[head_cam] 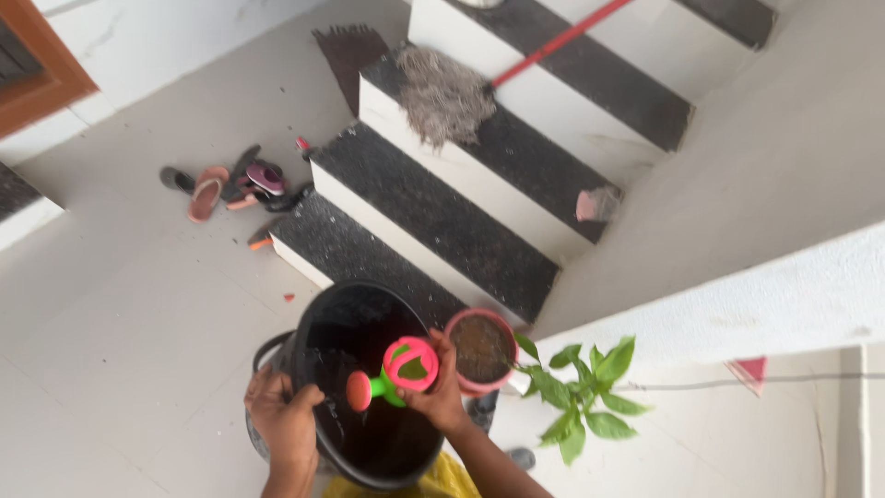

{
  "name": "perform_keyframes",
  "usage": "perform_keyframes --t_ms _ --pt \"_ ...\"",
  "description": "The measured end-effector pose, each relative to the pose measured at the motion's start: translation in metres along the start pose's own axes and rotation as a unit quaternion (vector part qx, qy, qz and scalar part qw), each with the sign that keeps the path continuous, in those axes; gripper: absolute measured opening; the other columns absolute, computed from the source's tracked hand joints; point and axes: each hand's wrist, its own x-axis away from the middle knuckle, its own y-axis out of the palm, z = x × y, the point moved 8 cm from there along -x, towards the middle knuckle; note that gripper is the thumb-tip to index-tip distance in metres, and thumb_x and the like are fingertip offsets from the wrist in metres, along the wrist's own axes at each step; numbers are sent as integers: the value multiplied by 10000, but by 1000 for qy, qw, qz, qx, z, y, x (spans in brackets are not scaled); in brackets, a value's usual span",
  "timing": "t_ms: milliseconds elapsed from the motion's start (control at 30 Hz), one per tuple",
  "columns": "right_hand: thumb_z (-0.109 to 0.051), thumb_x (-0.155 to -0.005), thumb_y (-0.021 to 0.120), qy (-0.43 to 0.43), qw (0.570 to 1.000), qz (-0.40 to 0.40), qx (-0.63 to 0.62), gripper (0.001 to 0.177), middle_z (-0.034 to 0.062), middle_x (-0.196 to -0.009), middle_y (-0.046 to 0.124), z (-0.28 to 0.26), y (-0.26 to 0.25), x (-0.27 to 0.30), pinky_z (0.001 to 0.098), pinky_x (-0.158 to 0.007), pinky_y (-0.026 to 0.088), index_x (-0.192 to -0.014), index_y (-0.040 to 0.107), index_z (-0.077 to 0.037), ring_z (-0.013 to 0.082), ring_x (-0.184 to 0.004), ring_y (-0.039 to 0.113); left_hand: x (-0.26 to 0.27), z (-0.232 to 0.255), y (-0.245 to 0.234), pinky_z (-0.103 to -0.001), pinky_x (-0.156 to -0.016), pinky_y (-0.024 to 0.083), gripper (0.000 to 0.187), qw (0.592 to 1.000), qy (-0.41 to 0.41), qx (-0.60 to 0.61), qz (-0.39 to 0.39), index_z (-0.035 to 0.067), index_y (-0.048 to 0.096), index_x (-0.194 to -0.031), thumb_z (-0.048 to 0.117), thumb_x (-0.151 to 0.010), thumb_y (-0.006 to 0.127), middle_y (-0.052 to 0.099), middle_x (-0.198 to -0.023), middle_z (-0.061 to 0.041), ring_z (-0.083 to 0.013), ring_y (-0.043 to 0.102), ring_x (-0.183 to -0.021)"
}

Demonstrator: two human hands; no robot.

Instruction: The person waters several potted plants using a small toy watering can, refilling the can from a bucket and a larger container between waterings, and later removes dried leaves from the soil of one plant by hand.

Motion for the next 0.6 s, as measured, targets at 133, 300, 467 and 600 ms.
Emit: perform_keyframes --t_ms 133,300,467,600 --pt "-77 -766 879 3 1000 21 4 1076 140 -1500 443 5 -13 12 405 -1174 443 -1574 169 -93 246 -1385 500 8 6 -3 -499 -1115 276 345 1000 17 -19 4 129 400 -598 -17 -590 712 528 -1280 39 -324 316 -1453" --pt "-44 -781 887 11 998 30 -47 891 138 -1489 486 18 -19 28 399 -1163 463 -1468 320 -74 231 -1369 518 22 0 -5 -539 -1187 266 372 998 36 -48 5 145 386 -612 -35 -615 711 531 -907 -22 -333 353 -1466" --pt "-43 -783 894 10 994 82 -76 782 124 -1419 502 21 -43 53 404 -1121 503 -1348 355 -69 226 -1314 553 30 -13 -1 -538 -1212 255 388 992 46 -114 6 137 383 -608 -37 -643 728 497 -795 -33 -343 371 -1446" --pt "-49 -800 850 13 979 201 39 760 140 -1374 518 29 -83 65 365 -1096 488 -1378 357 -62 212 -1286 550 42 -23 2 -544 -1175 267 383 992 16 -124 15 151 387 -588 -26 -630 724 523 -781 -10 -331 358 -1450"
